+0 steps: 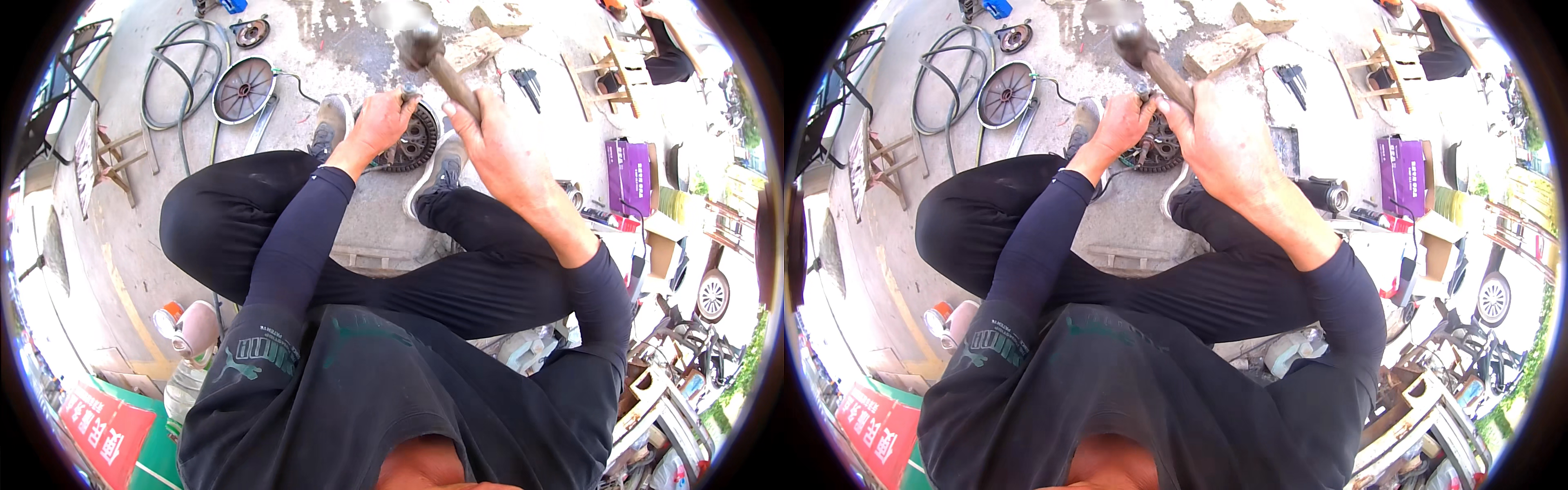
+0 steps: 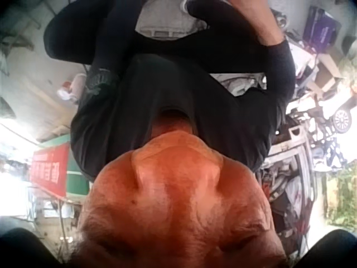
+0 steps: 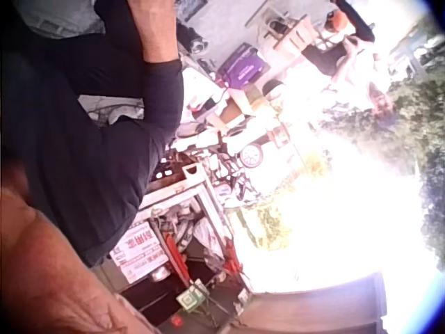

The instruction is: The person removes a tire from a wheel hub, then uses a hammer and chisel to drive out pins from the hub assembly. The person repeatedly strikes the pins and removes them one by one.

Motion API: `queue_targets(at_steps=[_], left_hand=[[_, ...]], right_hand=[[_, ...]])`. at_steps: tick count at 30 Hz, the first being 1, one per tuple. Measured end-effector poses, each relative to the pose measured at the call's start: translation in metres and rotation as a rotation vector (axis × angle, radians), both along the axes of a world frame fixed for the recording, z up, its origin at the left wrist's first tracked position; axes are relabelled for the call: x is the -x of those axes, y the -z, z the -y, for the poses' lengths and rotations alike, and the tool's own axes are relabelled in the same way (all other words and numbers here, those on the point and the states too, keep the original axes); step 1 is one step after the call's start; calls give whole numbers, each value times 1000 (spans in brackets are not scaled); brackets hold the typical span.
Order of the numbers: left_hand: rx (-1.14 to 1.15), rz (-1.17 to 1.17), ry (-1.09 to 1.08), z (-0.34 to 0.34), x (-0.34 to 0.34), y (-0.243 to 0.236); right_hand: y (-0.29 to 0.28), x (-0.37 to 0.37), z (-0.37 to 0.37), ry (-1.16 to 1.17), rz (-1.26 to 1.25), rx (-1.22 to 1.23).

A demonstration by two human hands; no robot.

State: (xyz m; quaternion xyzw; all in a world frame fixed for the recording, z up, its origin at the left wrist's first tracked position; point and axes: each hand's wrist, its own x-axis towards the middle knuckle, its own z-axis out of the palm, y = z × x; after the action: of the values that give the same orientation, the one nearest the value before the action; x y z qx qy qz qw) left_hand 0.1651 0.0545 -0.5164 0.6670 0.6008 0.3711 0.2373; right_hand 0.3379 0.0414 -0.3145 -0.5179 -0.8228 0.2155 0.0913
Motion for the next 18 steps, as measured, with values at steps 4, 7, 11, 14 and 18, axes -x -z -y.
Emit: queue_targets(at_steps=[4,7,11,14,18], left_hand=[[35,-53,-1,1,-2,3],[22,-68,4,1,-3,4],[65,-44,11,0,-3,4],[61,3,8,1,-2,6],[-3,-23,7,1,-3,9]], right_hand=[[-19,-9,4,-69,-273,-246],[-16,-2,4,-8,-178,-43],[-3,-6,-3,50,4,20],[-3,-18,-2,66,-241,-118],[-4,-10,4,-18,-341,-182]])
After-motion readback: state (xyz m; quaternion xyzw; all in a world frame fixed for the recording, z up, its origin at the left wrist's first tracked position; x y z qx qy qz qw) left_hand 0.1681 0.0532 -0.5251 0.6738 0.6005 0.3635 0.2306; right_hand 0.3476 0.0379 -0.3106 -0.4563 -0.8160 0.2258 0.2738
